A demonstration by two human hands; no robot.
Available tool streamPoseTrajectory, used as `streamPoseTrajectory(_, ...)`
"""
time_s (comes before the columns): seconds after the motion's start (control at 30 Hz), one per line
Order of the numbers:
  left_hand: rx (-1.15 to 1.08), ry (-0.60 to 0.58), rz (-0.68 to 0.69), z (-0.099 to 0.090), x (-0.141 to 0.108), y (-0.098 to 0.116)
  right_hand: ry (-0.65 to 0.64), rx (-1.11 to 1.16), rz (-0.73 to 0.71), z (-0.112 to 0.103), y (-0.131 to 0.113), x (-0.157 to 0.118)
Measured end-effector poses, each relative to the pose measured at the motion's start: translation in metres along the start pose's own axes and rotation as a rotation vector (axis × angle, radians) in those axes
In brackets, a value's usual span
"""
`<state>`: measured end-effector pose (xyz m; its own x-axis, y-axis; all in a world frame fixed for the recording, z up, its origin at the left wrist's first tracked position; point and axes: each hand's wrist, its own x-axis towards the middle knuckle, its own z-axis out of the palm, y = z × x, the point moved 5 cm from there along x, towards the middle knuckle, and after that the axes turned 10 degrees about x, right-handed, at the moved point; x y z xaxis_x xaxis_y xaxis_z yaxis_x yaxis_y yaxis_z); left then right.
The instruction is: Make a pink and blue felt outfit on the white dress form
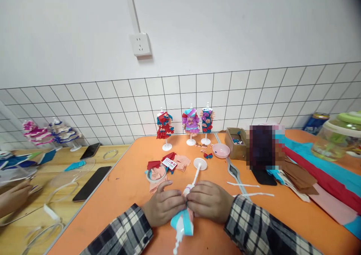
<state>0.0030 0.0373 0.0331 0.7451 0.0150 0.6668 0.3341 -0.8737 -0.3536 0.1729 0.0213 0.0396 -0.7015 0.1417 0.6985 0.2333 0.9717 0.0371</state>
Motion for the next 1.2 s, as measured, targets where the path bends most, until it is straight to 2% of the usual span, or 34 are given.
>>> streamPoseTrajectory(0.1, -0.079, -0.19, 0.055, 0.012, 0.011, 0.0, -0.1, -0.067, 0.011, 0.017, 0.007, -0.008)
streamPoseTrajectory(0.17, -0.13, -0.323, 0.033, 0.016, 0.016, -0.003, -0.175, -0.096, 0.035, 0.025, 0.011, -0.012)
streamPoseTrajectory(0.3, -0.178, -0.434, -0.072, 0.014, 0.016, -0.01, -0.274, -0.011, 0.149, 0.028, 0.014, -0.012)
streamPoseTrajectory(0.4, -0.231, -0.439, -0.152, 0.011, 0.011, -0.013, -0.271, 0.142, 0.306, 0.012, 0.016, -0.013)
streamPoseTrajectory(0.53, -0.402, -0.425, -0.239, 0.012, 0.01, -0.013, -0.181, 0.149, 0.622, -0.029, 0.031, -0.036)
streamPoseTrajectory(0.7, -0.492, -0.423, -0.387, 0.018, 0.015, -0.014, -0.081, -0.039, 1.006, -0.09, 0.053, -0.109)
streamPoseTrajectory(0.83, -0.543, -0.345, -0.545, 0.024, 0.013, -0.016, -0.066, -0.119, 1.294, -0.122, 0.06, -0.17)
streamPoseTrajectory(1.0, -0.478, -0.212, -0.829, 0.025, -0.004, -0.036, -0.126, -0.156, 1.45, -0.14, 0.055, -0.212)
streamPoseTrajectory(1.1, -0.439, -0.191, -0.932, 0.021, -0.014, -0.049, -0.168, -0.115, 1.485, -0.137, 0.055, -0.224)
streamPoseTrajectory(1.2, -0.411, -0.171, -1.021, 0.017, -0.021, -0.057, -0.176, -0.135, 1.498, -0.13, 0.061, -0.222)
